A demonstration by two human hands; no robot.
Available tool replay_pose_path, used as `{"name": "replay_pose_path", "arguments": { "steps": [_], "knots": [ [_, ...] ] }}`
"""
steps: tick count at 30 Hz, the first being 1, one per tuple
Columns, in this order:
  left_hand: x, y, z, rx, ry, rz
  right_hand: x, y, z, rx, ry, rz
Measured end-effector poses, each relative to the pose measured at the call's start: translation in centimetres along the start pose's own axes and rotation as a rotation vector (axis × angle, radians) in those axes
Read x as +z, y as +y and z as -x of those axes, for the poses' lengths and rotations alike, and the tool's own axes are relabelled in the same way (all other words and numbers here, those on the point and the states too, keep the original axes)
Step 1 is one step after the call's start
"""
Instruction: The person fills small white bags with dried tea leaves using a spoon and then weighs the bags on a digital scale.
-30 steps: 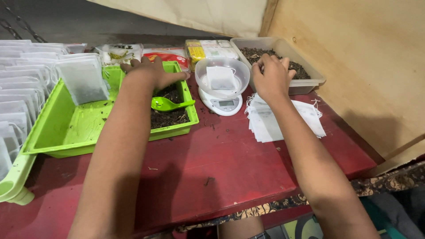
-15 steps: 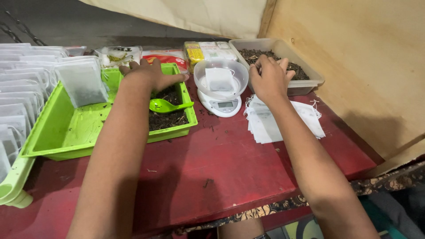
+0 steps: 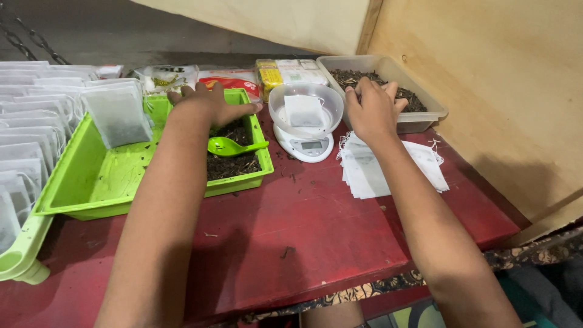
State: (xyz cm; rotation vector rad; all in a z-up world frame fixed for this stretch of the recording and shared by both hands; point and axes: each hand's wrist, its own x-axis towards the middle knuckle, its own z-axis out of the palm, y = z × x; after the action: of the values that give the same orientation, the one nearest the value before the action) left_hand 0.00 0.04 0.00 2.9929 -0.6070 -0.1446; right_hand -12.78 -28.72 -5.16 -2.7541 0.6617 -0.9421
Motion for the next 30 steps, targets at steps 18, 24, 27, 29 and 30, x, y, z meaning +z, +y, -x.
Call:
{"name": "replay_pose_path", "arguments": {
  "steps": [18,24,27,29,30],
  "knots": [
    [0.1,-0.3,0.1,0.006,0.003,0.015,-0.5,-0.3,0.4,-0.038,0.016,-0.050],
    [0.6,-0.6,-1.0,0.019,0.004,0.008,-0.8,-0.2,0.4,-0.054,-0.020,-0.035],
    [0.1,-0.3,0.3,0.026,0.013,0.028,-0.7,0.0,0.4,-0.067,-0.008,-0.053],
    [-0.8,0.0,1.3,0.072,0.081,0.052,-0.4,0.5,0.1,-0.081,0.017,-0.054],
    [-1.2,0.3,1.8,0.116,0.148,0.075,-0.2,0.9,0.0,-0.094,0.042,-0.056]
  ]
}}
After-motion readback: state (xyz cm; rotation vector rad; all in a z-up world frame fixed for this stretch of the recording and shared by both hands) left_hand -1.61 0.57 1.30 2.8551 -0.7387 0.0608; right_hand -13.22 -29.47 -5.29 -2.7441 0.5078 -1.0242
